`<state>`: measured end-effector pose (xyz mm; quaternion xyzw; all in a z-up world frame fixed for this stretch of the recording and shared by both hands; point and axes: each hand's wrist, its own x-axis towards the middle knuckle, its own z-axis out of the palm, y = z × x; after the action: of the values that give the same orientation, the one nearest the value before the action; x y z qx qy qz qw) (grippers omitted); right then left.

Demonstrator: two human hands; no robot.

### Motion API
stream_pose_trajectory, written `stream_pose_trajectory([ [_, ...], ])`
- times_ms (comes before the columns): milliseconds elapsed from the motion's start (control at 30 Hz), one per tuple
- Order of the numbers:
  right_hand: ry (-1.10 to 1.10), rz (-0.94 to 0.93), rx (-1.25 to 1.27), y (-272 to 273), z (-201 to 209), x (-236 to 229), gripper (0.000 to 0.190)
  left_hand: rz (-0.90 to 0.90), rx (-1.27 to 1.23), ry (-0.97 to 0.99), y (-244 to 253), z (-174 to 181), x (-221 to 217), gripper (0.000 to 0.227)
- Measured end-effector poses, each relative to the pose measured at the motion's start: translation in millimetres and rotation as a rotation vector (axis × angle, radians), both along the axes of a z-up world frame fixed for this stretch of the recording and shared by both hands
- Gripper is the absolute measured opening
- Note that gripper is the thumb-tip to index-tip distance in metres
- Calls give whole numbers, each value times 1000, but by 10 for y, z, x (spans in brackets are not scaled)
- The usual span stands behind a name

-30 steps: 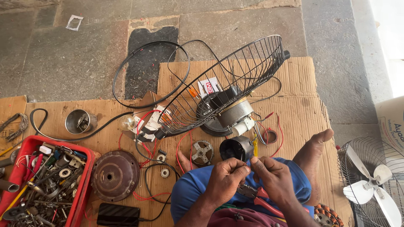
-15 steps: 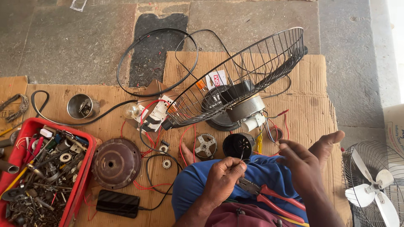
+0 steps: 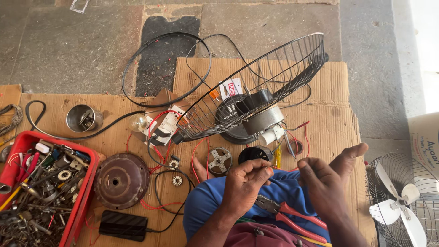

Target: The person connects wires to a fan motor and applies adhesive tape to the connections by hand.

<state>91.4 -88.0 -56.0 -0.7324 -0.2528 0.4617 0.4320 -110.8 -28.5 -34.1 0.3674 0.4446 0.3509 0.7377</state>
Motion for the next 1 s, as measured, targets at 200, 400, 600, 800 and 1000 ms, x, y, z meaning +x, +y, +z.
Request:
stream_pose_trajectory([
  [200,218,-32,48,-48,-163,12,29,8,24,-124,16,-151,235,21],
  [400,229,-173,33,59,-213,127,35,58,-33,-136,39,-188,220,25],
  [600,561,-133,-37,367,-8,166,41,43,-34,-122,45,-118,190,31],
  [800,317,-108,49,479,-17,307,38,38,-68,-123,65,-22,204,31],
  [1000,-129,53,-48,363,325,320,32,114,-74,-128,95,-20,281,14],
])
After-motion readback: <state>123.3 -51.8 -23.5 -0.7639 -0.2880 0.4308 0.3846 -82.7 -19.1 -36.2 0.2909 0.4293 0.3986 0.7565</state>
